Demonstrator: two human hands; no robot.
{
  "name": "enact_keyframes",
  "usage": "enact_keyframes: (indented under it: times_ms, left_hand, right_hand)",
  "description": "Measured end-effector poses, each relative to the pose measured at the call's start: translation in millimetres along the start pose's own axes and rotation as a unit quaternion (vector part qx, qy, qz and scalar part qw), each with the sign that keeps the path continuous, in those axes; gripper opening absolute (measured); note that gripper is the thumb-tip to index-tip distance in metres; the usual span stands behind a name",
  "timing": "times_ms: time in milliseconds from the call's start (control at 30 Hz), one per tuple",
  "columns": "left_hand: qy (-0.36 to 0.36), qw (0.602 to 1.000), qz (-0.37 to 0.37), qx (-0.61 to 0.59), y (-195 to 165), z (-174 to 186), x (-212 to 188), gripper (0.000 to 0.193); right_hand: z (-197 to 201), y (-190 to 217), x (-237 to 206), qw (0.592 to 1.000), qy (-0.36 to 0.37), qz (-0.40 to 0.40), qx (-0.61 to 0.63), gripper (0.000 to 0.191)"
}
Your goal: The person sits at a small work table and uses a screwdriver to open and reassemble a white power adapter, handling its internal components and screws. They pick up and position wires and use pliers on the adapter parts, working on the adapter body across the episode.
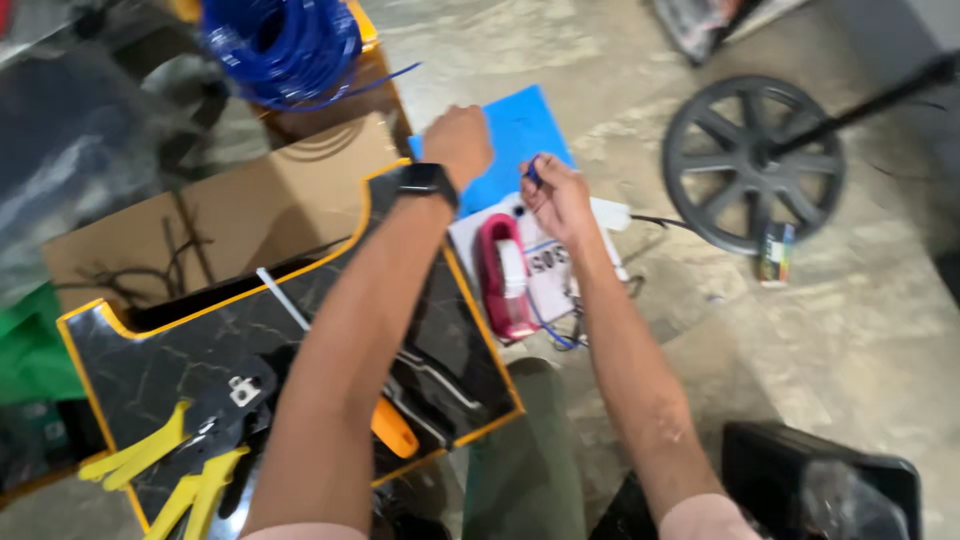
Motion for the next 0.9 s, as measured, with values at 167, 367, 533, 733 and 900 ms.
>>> enact_keyframes:
  times_ms: [167, 367, 533, 733, 900]
  left_hand:
    - [0.036, 0.995, -0.088, 0.003, -37, -6, -23, 0.016]
    - [0.167, 0.949, -0.242, -0.114, -160, -88, -72, 0.014]
    - [0.250, 0.920, -0.263, -0.148, -263, -162, -149, 0.018]
    - [0.245, 0.846, -0.403, -0.249, -368, -218, -257, 0.020]
    - [0.361, 0.804, -0.375, -0.286, -442, -278, -334, 0.013]
  right_hand:
    - [13, 19, -79, 0.986, 0.075, 0.060, 0.139, 0.022]
    - [72, 29, -145, 0.983, -0.084, 0.057, 0.153, 0.025]
    - [127, 51, -231, 0.971, -0.137, 0.096, 0.170, 0.031]
    - [212, 64, -374, 0.946, -0.193, 0.139, 0.219, 0.029]
    - [277, 62, -489, 0.915, -0.294, 0.180, 0.207, 0.026]
Point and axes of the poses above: each hand's wrist, its own x-axis towards the middle knuckle, its own z-axis out of the back of the hand, y = z × x, the point moved 8 cm from there along x, towards the middle knuckle, and after that the axes turned 11 degrees about -x, right-handed, at the moved point
